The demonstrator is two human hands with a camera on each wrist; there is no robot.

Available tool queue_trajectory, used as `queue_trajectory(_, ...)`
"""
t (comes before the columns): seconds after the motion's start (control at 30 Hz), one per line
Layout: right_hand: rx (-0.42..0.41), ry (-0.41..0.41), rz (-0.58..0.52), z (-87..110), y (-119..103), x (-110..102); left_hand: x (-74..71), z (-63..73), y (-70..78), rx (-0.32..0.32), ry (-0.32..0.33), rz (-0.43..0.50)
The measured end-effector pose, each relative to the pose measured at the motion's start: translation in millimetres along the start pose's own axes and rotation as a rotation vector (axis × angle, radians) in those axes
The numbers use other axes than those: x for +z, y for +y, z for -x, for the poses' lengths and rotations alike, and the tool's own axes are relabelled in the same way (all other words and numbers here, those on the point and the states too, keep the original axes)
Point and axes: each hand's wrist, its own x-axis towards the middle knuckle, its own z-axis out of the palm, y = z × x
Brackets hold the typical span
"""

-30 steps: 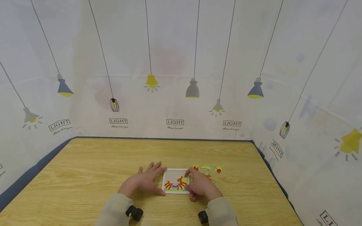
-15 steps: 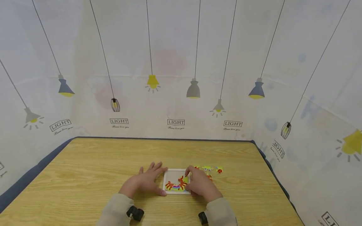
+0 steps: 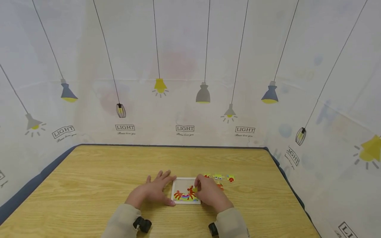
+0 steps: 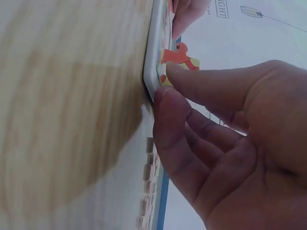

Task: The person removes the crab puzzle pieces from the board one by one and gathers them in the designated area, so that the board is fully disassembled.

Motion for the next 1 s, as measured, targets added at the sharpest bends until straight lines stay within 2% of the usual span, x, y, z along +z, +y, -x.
queue_trajectory(0.7, 0.031, -0.027, 0.006, -0.5, -2.7, 1.0, -1.5, 1.7, 2.3, -0.017, -0.005, 0.002)
queue_trajectory(1.0, -0.027, -0.028, 0.027, 0.9, -2.0, -0.5, 0.0, 2.2, 2.3, -0.010, 0.000, -0.005)
